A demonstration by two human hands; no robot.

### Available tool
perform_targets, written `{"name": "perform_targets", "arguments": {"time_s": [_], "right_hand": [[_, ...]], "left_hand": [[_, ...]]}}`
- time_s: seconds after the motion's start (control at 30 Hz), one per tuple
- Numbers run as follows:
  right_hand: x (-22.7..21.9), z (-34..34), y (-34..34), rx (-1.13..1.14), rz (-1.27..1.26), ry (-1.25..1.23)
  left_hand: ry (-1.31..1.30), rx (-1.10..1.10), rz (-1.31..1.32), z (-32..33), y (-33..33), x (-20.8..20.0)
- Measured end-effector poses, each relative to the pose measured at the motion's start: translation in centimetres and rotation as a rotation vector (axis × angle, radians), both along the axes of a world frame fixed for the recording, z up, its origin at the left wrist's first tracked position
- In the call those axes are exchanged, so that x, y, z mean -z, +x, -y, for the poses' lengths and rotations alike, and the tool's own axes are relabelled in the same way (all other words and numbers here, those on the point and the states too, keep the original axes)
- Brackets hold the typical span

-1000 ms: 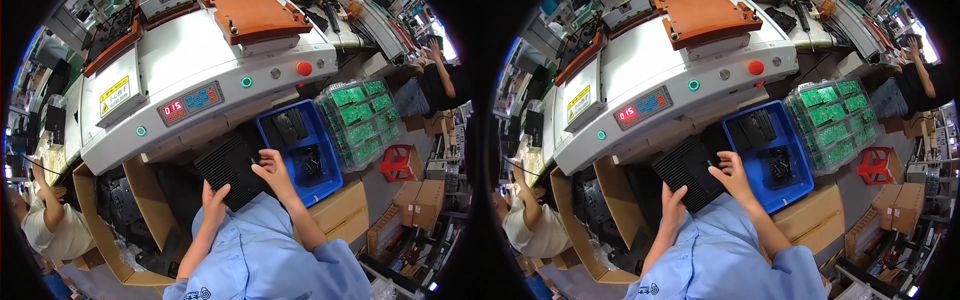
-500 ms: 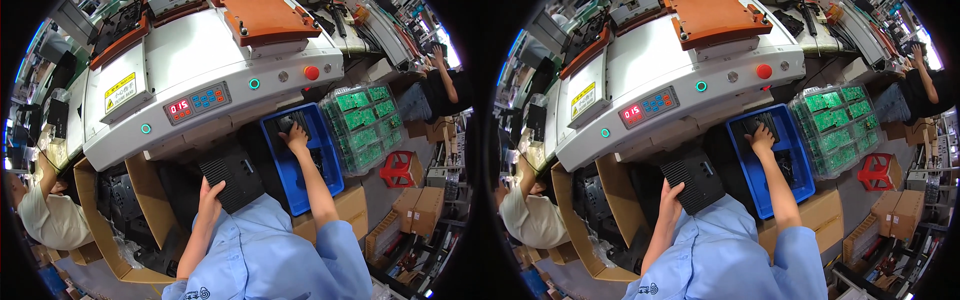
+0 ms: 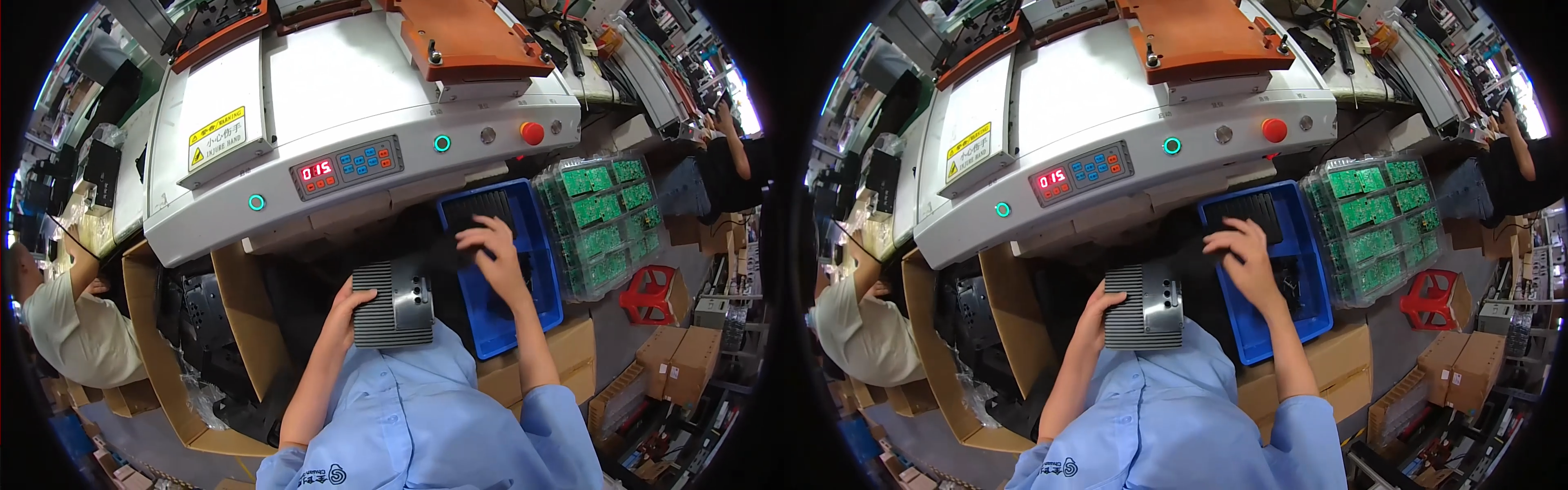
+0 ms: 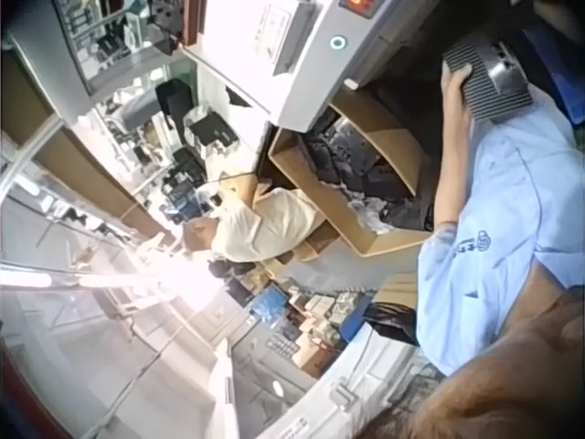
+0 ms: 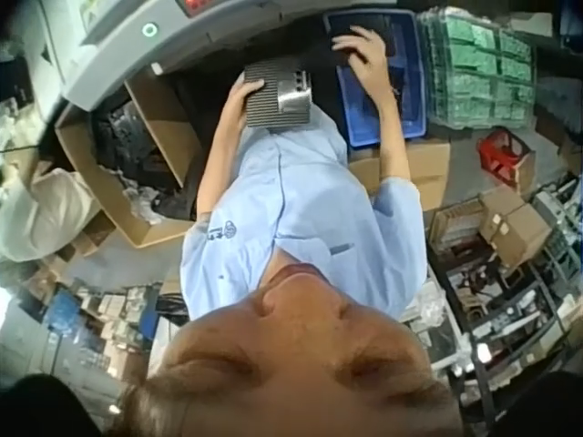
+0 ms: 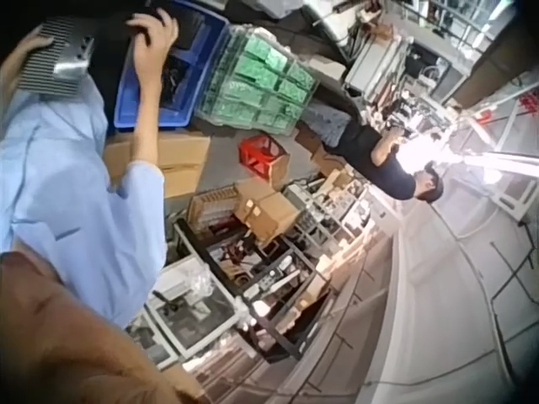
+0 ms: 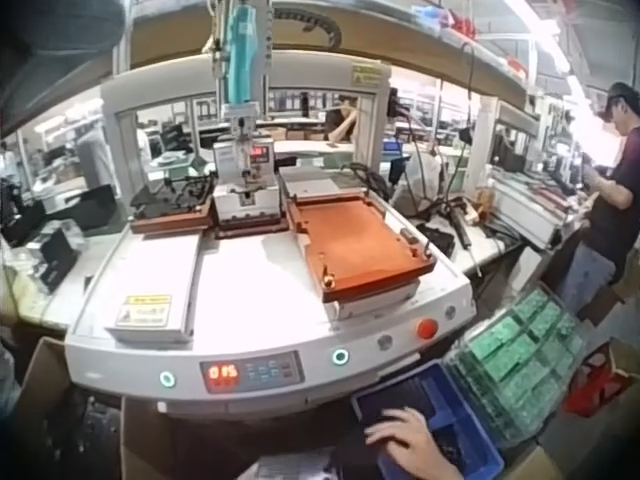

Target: The person assembles electronic device components by placing a PCB and an electronic component into an electronic housing, then pressing the housing in an automated press machine. The completed electronic device is then placed into a plastic tray, which is then placed into a cardboard box.

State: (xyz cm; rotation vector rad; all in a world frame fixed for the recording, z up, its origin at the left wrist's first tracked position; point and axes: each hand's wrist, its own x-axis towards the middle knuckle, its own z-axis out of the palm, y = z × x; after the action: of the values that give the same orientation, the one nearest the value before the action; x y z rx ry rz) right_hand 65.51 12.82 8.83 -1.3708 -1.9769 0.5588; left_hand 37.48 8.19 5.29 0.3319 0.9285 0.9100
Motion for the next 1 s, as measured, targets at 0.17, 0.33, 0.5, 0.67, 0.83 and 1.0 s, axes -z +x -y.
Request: {"name": "perform_targets", "arguments": {"time_s": [0.17,0.33,0.5,0.67,0.83,1.0], "right_hand": [[-0.9,2.5,-3.5,-0.369,-0.034,-0.005],[-1.1,3.7,-4.7,-0.429,0.098,0.034],[-4.0,3.9,-5.1,-0.561,0.363,-0.064],[-7.2,3.0,-4.4,-0.492,0.297,0.349],[-14.5,0.5,-1.4,0.007,-0.156,0.223],[-22.8,-9.4,0.1,0.343,-0.487,0.222]], "left_hand": [[0.04,0.027,0.034,-1.3,0.6,-1.1],[0.087,0.021,0.018,-1.3,0.0,-1.5],[0.095,0.007,0.037,-1.5,-0.4,-2.3],[0.101,0.091,0.097,-1.9,-0.3,-5.3],[0.51,0.371,0.291,-3.9,1.1,-13.2],[1.525,0.385,-0.851,-10.5,5.7,-22.2]]}}
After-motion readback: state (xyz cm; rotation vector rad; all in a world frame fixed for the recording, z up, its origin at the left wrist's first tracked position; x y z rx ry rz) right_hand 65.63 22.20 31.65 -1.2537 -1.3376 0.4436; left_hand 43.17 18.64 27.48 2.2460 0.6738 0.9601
